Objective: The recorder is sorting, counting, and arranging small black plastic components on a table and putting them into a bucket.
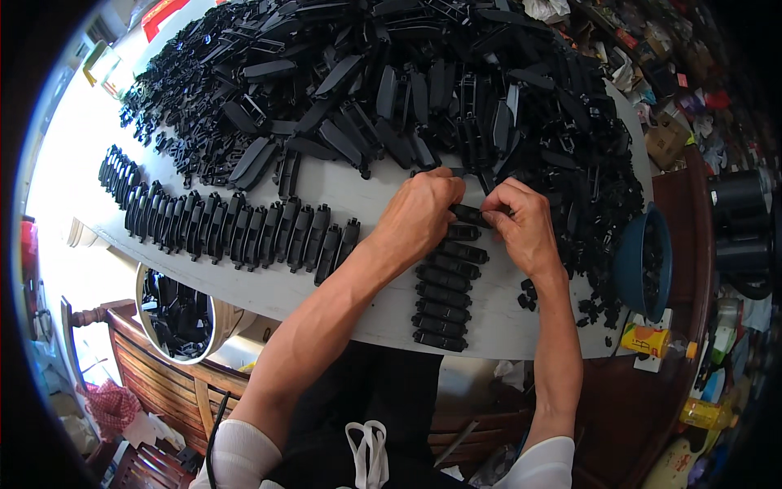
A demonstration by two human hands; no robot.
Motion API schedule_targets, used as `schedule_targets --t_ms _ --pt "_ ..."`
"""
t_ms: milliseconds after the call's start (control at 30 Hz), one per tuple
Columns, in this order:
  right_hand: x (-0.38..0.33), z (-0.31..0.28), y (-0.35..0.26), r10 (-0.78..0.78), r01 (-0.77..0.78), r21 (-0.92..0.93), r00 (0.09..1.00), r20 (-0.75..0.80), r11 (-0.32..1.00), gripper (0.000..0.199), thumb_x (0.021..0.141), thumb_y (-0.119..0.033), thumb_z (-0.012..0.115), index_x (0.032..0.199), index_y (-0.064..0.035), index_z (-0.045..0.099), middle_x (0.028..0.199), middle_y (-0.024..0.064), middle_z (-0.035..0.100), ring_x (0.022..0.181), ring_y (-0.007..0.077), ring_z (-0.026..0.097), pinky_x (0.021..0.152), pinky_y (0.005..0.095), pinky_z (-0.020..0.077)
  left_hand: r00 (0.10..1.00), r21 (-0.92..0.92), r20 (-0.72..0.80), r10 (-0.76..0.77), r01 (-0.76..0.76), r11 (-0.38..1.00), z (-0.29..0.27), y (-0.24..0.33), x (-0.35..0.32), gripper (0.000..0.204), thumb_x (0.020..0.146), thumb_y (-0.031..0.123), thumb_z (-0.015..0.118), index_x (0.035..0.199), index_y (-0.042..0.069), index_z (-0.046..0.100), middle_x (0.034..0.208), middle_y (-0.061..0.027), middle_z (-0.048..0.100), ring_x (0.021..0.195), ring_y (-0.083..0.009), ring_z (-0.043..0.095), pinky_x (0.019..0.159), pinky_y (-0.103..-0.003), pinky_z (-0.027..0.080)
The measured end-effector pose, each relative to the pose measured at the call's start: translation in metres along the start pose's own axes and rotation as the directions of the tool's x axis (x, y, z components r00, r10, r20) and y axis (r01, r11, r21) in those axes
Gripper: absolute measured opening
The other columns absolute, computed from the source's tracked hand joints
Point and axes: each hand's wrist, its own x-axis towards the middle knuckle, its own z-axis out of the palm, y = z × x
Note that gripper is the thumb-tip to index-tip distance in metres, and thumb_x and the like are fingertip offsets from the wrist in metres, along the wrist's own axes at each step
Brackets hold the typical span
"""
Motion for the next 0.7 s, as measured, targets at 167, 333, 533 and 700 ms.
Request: schedule_targets --t_ms 167,333,533,700 --pt "0.0015 0.0 -0.0037 0.137 -0.136 0.099 0.991 -0.002 0.986 0.01 0.074 0.01 0.062 0.077 0.0038 0.056 0.077 0.01 0.053 0.066 0.0223 0.055 0.06 0.0324 0.0451 1.0 0.014 -0.015 0.01 -0.01 1.0 0.0016 0.0002 -0.0002 0.02 0.065 -0.011 0.068 0.081 -0.004 0.058 0.08 -0.0146 0.057 0.076 -0.0344 0.059 0.066 -0.041 0.046" --pt "0.0 0.0046 -0.0035 -0.255 0.231 -0.379 0.967 -0.012 0.896 0.011 0.074 0.014 0.055 0.079 0.0039 0.053 0.08 0.0155 0.053 0.074 0.0339 0.058 0.064 0.042 0.0463 1.0 -0.005 0.0 0.009 -0.009 1.0 -0.0001 -0.0008 0.0003 0.02 0.064 -0.012 0.067 0.08 -0.005 0.058 0.079 -0.0151 0.057 0.076 -0.0344 0.059 0.066 -0.041 0.046" --pt "-0.0031 0.0033 0.0012 -0.217 0.212 -0.33 0.976 0.022 0.92 0.014 0.074 0.017 0.054 0.081 0.0042 0.052 0.081 0.0158 0.052 0.075 0.0356 0.058 0.064 0.0422 0.046 1.0 0.002 -0.009 0.02 -0.02 1.0 0.002 -0.0026 -0.0003 0.02 0.064 -0.012 0.067 0.08 -0.005 0.058 0.08 -0.0154 0.057 0.076 -0.0344 0.06 0.067 -0.04 0.046" --pt "0.0035 0.0047 0.0028 -0.15 0.163 -0.207 0.985 0.08 0.965 0.015 0.074 0.017 0.055 0.081 0.0037 0.052 0.081 0.0156 0.052 0.075 0.0343 0.057 0.064 0.0408 0.046 1.0 -0.002 -0.008 0.01 -0.01 1.0 -0.0005 -0.0027 -0.0008 0.02 0.064 -0.013 0.066 0.08 -0.004 0.058 0.08 -0.0151 0.057 0.076 -0.0343 0.059 0.067 -0.04 0.046"
